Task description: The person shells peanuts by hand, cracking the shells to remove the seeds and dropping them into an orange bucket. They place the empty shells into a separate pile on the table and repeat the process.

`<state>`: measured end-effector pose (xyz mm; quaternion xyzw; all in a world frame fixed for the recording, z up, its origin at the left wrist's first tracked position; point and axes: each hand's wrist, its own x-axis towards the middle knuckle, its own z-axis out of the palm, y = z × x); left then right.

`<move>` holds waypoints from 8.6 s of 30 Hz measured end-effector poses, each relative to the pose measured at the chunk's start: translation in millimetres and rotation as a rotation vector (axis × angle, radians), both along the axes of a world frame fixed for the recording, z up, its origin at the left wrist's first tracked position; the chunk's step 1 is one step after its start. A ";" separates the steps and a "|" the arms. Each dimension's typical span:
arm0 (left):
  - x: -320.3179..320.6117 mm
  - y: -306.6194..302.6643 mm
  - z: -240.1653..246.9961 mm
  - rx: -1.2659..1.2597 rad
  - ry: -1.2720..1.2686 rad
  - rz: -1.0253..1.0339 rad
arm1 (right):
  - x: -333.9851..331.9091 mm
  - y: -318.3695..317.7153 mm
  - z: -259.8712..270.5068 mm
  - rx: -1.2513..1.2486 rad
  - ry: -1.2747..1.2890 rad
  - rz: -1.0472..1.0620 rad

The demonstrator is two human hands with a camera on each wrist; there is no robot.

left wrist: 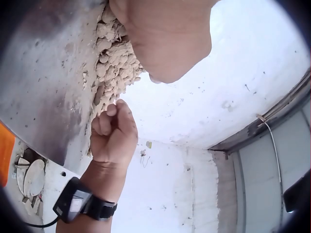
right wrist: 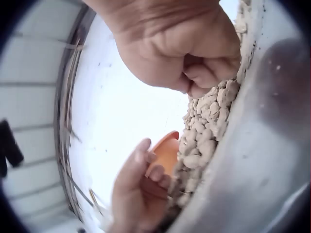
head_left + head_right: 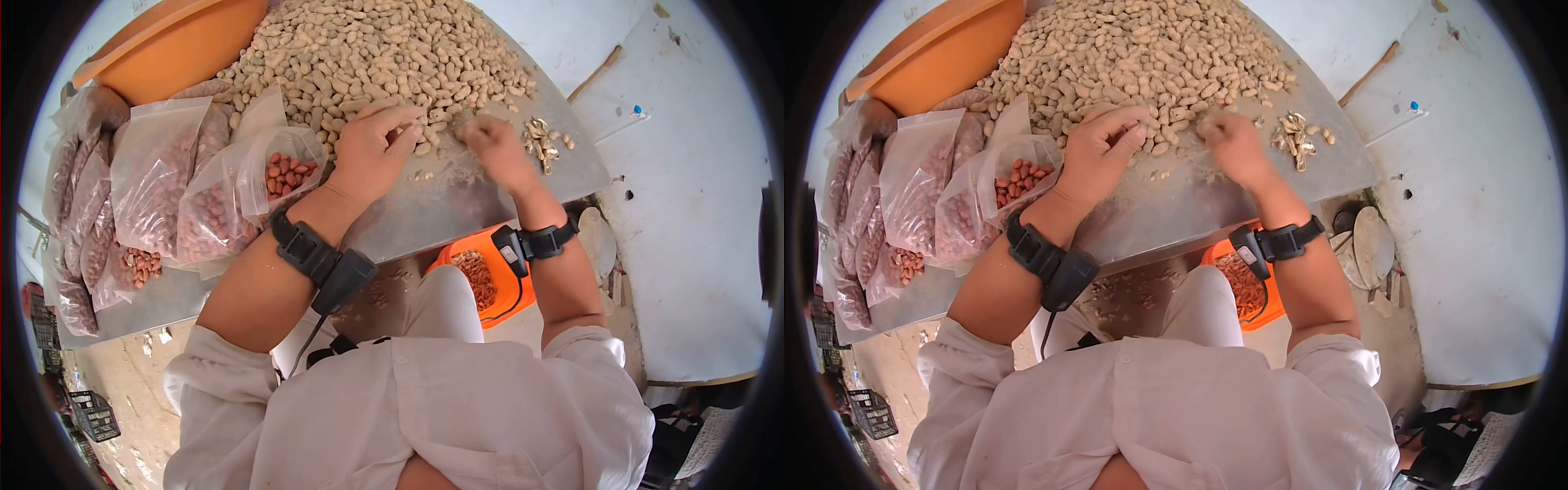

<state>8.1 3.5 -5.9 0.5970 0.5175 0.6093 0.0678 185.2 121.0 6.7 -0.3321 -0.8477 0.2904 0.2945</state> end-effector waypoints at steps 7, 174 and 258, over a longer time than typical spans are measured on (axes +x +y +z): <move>3.1 -4.1 6.4 -0.057 0.008 -0.025 | 12.5 38.8 -0.4 -1.057 0.736 0.092; 0.7 1.1 -2.7 -0.114 -0.255 -0.122 | -34.6 -14.0 1.1 0.340 -0.335 -0.023; 10.6 -9.5 9.8 -0.116 -0.064 -0.285 | -31.2 -59.0 -4.7 -1.402 1.577 0.211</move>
